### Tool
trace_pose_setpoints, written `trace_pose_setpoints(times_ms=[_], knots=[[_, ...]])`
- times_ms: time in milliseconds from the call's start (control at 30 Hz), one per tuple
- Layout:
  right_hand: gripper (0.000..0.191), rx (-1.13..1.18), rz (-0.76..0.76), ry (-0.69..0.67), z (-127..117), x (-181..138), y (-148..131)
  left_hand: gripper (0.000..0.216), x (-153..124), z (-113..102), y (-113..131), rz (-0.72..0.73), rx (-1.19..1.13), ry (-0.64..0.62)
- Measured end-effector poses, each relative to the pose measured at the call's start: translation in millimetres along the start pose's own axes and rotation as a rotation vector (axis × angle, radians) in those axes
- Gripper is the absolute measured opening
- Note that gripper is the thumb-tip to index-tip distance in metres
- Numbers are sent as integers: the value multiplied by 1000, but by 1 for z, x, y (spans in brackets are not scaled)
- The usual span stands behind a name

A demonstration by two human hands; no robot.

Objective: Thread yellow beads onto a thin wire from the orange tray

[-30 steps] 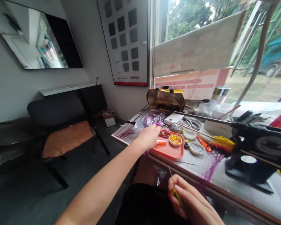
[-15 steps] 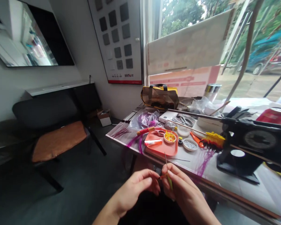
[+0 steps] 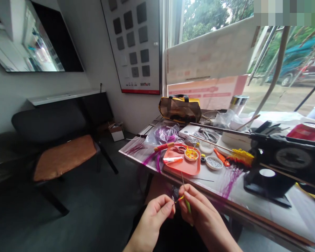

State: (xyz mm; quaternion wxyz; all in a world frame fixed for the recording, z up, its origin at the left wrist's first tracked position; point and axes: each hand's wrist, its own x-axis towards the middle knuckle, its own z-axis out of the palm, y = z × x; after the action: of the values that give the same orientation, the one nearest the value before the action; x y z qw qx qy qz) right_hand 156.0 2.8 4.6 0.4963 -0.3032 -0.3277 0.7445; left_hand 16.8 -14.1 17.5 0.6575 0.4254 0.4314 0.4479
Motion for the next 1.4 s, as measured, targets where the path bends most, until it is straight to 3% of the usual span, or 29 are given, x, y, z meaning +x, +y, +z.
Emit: trace_pose_setpoints(times_ms=[133,233,333,467,500,567,733,833,933,1033,1233,1400], knots=[[32,-37,24,-16,1,1,11,23,3,3,-8,-64,-351,18],[31,-174,23,-45,-2,-4,14,18,4,3,-7,-103,-634,149],[18,-629,-141,-68,-7,-7,0,10,2,-3,1,-92,-829,292],[17,-1429,-428,50,-7,17,-40,34,-1,-13,16,-114,-908,412],[20,-1616,-446,99,-5,27,-49,36,-1,-14,19,-108,-904,432],[21,-1754,-450,124,0,47,-60,36,-1,-15,21,-93,-895,451],[20,-1905,-450,84,3,84,-69,30,2,-16,17,-109,-844,382],[23,-1985,-398,159,-5,104,-81,27,2,-16,13,-122,-779,331],[15,-2057,-297,217,-13,129,-93,19,2,-13,10,-117,-698,355],[20,-2091,-222,233,-15,148,-96,10,-1,-12,10,-104,-638,375],[23,-2042,-206,380,-19,151,-92,7,-4,-17,6,-59,-646,323],[23,-1864,-197,492,-20,147,-96,15,-6,-15,2,-56,-663,268]])
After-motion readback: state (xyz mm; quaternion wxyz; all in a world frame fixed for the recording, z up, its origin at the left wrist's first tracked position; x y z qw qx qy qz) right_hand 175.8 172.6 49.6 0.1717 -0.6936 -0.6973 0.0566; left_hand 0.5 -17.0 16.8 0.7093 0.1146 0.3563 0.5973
